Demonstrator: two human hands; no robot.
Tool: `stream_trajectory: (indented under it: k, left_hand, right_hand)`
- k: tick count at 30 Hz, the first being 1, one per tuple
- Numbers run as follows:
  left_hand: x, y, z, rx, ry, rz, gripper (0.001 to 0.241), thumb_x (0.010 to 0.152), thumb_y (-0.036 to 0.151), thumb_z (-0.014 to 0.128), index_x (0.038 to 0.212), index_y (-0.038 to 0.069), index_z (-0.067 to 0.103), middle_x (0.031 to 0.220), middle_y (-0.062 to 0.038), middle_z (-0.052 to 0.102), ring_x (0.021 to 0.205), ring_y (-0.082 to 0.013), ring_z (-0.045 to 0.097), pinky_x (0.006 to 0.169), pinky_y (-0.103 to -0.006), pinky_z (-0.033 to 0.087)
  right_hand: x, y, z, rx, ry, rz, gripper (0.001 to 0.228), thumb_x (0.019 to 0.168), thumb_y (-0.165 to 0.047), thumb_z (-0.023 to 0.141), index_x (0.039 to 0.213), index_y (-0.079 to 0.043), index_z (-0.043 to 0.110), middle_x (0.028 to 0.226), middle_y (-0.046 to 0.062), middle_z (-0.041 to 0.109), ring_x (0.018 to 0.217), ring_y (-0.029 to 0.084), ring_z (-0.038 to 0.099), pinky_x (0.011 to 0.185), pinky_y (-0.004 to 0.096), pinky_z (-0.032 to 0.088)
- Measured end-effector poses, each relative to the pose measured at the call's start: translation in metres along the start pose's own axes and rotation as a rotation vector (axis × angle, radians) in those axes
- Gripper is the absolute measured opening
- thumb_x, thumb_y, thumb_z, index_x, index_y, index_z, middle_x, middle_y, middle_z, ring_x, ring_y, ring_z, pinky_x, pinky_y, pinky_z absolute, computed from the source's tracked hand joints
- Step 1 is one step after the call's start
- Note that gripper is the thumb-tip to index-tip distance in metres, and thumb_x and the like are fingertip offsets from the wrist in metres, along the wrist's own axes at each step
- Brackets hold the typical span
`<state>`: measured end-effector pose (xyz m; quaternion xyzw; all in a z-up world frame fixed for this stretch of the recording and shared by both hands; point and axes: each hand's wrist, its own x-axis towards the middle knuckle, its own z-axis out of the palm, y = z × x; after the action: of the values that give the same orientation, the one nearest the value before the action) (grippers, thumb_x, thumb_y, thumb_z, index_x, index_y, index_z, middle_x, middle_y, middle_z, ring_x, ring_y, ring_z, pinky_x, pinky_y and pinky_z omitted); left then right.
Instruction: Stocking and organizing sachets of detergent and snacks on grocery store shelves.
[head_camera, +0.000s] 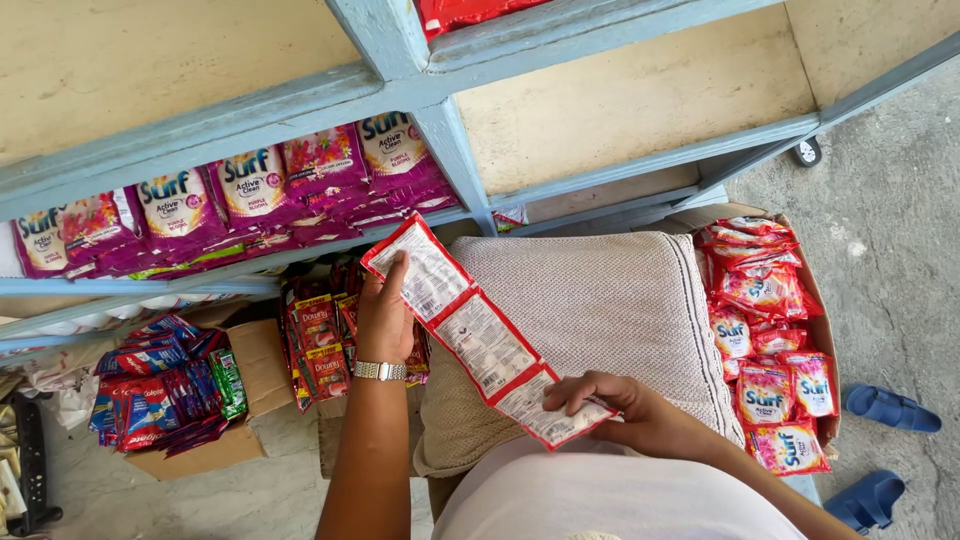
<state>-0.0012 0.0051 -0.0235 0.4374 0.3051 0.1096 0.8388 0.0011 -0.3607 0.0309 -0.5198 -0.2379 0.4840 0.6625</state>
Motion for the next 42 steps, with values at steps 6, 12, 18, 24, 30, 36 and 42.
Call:
stream_trajectory:
  k: [6, 12, 18, 24, 30, 36, 42]
  left_hand:
    - [-0.002, -0.008, -0.001, 0.090, -0.065, -0.010, 0.037, 0.097, 0.025, 0.070, 0.129, 0.008, 0.062, 0.127, -0.006, 0.071, 0.118, -0.0184, 0.067, 0.100, -0.0386, 0.054]
    - [0.001, 0.001, -0.001, -0.059, -0.141, -0.067, 0.033, 0.098, 0.023, 0.069, 0.128, 0.012, 0.065, 0.130, -0.003, 0.070, 0.121, -0.0160, 0.066, 0.102, -0.0380, 0.054]
    - [0.005, -0.001, -0.005, 0.006, -0.060, -0.064, 0.031, 0.097, 0.024, 0.069, 0.126, 0.013, 0.065, 0.129, -0.003, 0.070, 0.120, -0.0170, 0.066, 0.101, -0.0391, 0.055]
    - [-0.014, 0.005, 0.017, 0.240, -0.120, -0.013, 0.037, 0.095, 0.031, 0.072, 0.125, 0.010, 0.066, 0.122, -0.004, 0.073, 0.112, -0.0155, 0.068, 0.096, -0.0360, 0.054]
    - [-0.022, -0.007, 0.014, 0.406, -0.315, 0.154, 0.037, 0.098, 0.030, 0.074, 0.126, 0.008, 0.067, 0.120, -0.006, 0.074, 0.111, -0.0145, 0.067, 0.097, -0.0332, 0.054]
    - [-0.063, 0.001, 0.034, 0.737, -0.493, 0.330, 0.034, 0.098, 0.025, 0.071, 0.132, 0.018, 0.069, 0.133, -0.006, 0.073, 0.120, -0.0185, 0.070, 0.100, -0.0340, 0.060]
    - [-0.090, -0.019, 0.026, 1.247, -0.706, 0.484, 0.039, 0.086, 0.018, 0.079, 0.124, 0.025, 0.074, 0.135, -0.001, 0.072, 0.140, -0.0265, 0.051, 0.120, -0.0498, 0.036]
  right_hand:
    - [0.001, -0.005, 0.009, -0.041, -0.033, 0.018, 0.031, 0.087, 0.012, 0.072, 0.110, -0.008, 0.065, 0.137, 0.011, 0.068, 0.141, 0.028, 0.055, 0.121, 0.043, 0.042]
    - [0.003, -0.005, 0.006, 0.015, -0.046, 0.029, 0.028, 0.088, 0.010, 0.074, 0.109, -0.008, 0.066, 0.137, 0.011, 0.068, 0.139, 0.028, 0.058, 0.119, 0.044, 0.045]
    - [0.002, -0.001, 0.003, 0.005, -0.025, 0.032, 0.029, 0.088, 0.010, 0.073, 0.110, -0.008, 0.067, 0.133, 0.012, 0.070, 0.139, 0.029, 0.057, 0.116, 0.044, 0.040]
    - [0.006, -0.005, 0.005, -0.063, -0.036, 0.060, 0.032, 0.085, 0.012, 0.071, 0.111, -0.007, 0.068, 0.134, 0.010, 0.070, 0.136, 0.027, 0.060, 0.118, 0.044, 0.044]
    - [0.008, -0.004, 0.006, -0.034, -0.018, 0.106, 0.031, 0.087, 0.013, 0.069, 0.111, -0.007, 0.068, 0.134, 0.010, 0.070, 0.137, 0.026, 0.060, 0.115, 0.042, 0.042]
    - [0.007, -0.002, 0.004, -0.009, -0.023, 0.104, 0.033, 0.087, 0.013, 0.066, 0.113, -0.007, 0.068, 0.134, 0.010, 0.070, 0.137, 0.026, 0.059, 0.115, 0.042, 0.041]
    - [0.008, -0.007, 0.006, -0.040, -0.030, 0.098, 0.034, 0.086, 0.013, 0.066, 0.113, -0.007, 0.067, 0.134, 0.010, 0.070, 0.137, 0.026, 0.060, 0.118, 0.042, 0.045]
